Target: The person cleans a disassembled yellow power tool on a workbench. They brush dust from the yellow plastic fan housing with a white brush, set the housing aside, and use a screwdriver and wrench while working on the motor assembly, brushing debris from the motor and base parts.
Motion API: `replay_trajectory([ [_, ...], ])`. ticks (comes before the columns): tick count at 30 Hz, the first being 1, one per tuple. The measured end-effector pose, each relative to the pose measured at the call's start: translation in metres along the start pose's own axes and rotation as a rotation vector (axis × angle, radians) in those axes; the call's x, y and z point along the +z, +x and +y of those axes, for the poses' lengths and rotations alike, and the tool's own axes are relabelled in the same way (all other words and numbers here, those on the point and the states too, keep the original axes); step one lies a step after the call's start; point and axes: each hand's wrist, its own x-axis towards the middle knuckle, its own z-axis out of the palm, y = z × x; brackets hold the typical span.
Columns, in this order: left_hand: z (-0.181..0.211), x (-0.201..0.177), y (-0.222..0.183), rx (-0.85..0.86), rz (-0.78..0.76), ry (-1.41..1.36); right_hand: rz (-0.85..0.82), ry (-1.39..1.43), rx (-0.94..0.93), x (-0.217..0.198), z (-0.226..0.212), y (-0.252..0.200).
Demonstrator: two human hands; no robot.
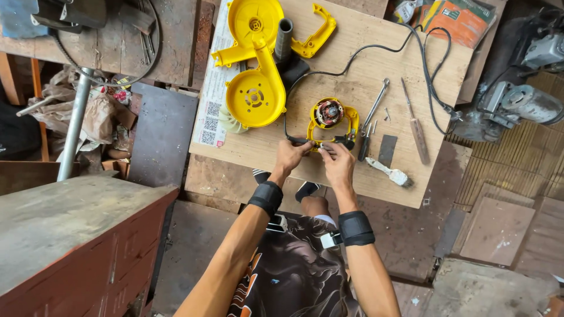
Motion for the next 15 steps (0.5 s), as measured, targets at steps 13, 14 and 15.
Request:
replay_trajectory([
  [13, 0.005, -0.006, 0.005, -0.077, -0.053, -0.031, 0.094, -0.222, -0.055, 0.029, -0.008, -0.008],
  [14, 0.005, -0.006, 0.007, -0.078, -0.059, -0.041, 0.099, -0.203, -0.041, 0.029, -0.011, -0.008],
  [15, 0.003, -0.006, 0.007, -0.081, -0.064, -0.052, 0.103, -0.186, -0.027, 0.028, -0.013, -0.009],
])
